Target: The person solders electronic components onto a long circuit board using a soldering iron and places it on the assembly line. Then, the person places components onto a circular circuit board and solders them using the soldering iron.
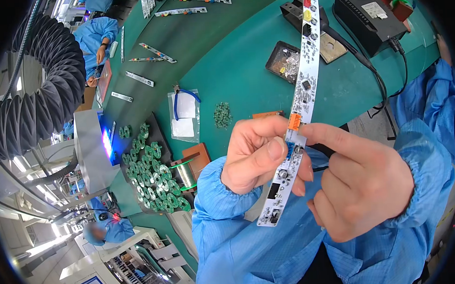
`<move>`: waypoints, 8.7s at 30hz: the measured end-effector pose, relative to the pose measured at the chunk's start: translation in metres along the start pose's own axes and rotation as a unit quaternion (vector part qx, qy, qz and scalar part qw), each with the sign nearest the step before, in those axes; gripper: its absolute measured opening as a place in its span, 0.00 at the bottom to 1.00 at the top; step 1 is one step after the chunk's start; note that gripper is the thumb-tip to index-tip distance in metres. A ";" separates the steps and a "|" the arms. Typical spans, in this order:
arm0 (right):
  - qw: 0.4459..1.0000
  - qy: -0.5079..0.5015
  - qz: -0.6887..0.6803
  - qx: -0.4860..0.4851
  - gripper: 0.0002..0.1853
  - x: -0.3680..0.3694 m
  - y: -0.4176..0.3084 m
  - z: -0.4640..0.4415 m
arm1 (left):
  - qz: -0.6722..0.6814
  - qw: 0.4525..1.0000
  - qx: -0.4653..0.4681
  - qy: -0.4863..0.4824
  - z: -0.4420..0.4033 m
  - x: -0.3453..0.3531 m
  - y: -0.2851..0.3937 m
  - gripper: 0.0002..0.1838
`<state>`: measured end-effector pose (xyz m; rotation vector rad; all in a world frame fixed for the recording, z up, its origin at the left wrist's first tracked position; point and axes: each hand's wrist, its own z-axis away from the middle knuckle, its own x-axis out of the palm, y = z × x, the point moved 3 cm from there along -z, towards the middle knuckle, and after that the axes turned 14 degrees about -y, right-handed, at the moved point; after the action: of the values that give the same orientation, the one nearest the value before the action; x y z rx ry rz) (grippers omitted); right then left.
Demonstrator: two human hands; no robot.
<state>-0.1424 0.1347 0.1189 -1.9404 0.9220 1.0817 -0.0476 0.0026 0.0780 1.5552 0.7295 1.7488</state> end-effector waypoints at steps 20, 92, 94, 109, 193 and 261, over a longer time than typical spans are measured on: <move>0.993 -0.094 0.051 0.051 0.10 0.004 -0.011 -0.012 | 0.010 0.996 0.014 -0.084 -0.004 -0.014 -0.011 0.20; 0.940 0.253 -0.212 0.087 0.08 0.019 0.037 0.023 | -0.022 0.979 0.177 -0.098 -0.007 -0.007 -0.008 0.26; 0.897 0.257 -0.348 0.092 0.14 0.038 0.039 0.031 | -0.079 0.974 0.208 -0.045 -0.009 -0.008 -0.012 0.25; 0.816 0.249 -0.461 0.245 0.10 0.055 0.035 0.037 | -0.147 0.945 0.288 -0.054 -0.010 -0.017 -0.014 0.17; 0.968 0.229 0.091 -0.034 0.09 0.010 -0.007 -0.025 | -0.285 0.906 0.275 -0.150 0.012 -0.010 0.047 0.22; 0.966 -0.049 -0.043 0.252 0.26 0.144 0.079 0.044 | -0.797 0.584 0.107 0.111 0.071 -0.094 -0.133 0.12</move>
<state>-0.1689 0.0991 -0.0456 -1.4795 0.9409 0.7884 0.0445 0.0086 -0.0738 0.1987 1.7089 0.3640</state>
